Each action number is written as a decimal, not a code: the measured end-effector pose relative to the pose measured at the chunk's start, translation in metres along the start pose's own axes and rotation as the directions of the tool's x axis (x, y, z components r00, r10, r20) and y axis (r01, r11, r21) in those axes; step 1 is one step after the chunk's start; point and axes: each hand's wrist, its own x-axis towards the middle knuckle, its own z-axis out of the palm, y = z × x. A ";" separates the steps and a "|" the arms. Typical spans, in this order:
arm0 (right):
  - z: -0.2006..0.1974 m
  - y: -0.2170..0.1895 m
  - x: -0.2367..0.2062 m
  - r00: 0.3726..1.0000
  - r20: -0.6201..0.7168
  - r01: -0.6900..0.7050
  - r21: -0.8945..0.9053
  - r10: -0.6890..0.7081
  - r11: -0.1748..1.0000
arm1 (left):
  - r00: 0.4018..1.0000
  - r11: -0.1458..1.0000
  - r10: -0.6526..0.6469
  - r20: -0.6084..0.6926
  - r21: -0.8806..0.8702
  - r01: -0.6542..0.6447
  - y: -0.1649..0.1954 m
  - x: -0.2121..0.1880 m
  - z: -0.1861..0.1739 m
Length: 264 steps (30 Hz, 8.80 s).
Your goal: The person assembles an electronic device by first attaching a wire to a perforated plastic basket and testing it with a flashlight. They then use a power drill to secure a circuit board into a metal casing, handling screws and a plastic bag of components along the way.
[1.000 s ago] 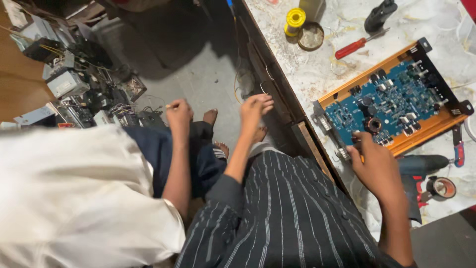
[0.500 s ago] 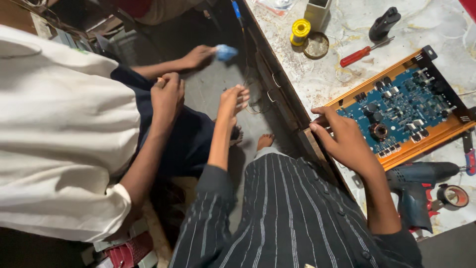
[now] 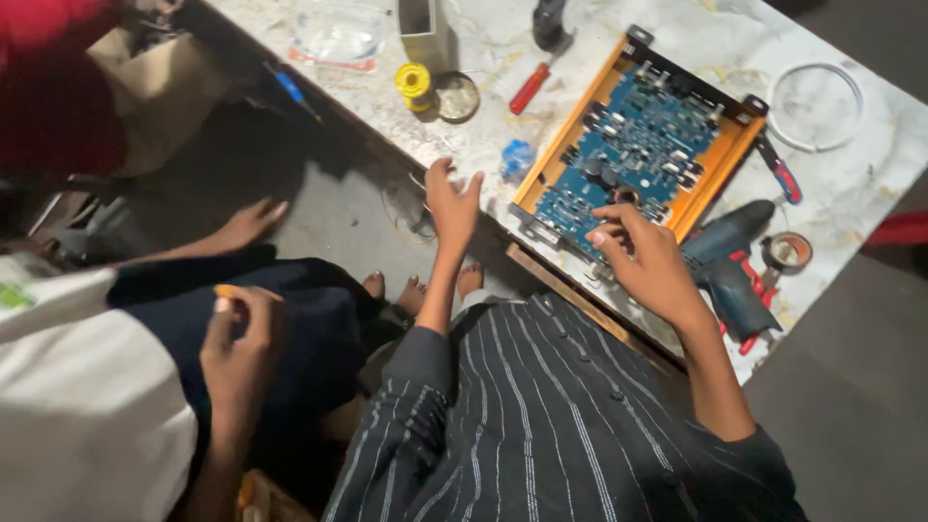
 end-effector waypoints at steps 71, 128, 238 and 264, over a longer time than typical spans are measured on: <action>0.118 -0.015 0.171 0.921 -0.356 0.056 -0.279 -0.157 0.959 | 0.647 0.869 0.454 0.613 -0.464 -0.171 0.015 0.089 0.028; -0.076 -0.089 0.092 0.775 -0.630 0.632 0.766 -0.051 0.117 | 0.444 0.899 0.438 0.782 -0.395 -0.190 0.244 0.086 -0.015; -0.020 0.146 -0.093 0.717 -0.664 -0.601 -0.434 0.212 0.672 | 0.936 0.979 0.093 0.339 -0.201 -0.024 0.090 0.010 -0.025; -0.033 0.054 -0.045 0.754 -0.657 -0.346 -0.385 0.009 0.856 | 0.887 0.969 0.187 0.423 -0.226 -0.097 0.046 0.062 0.045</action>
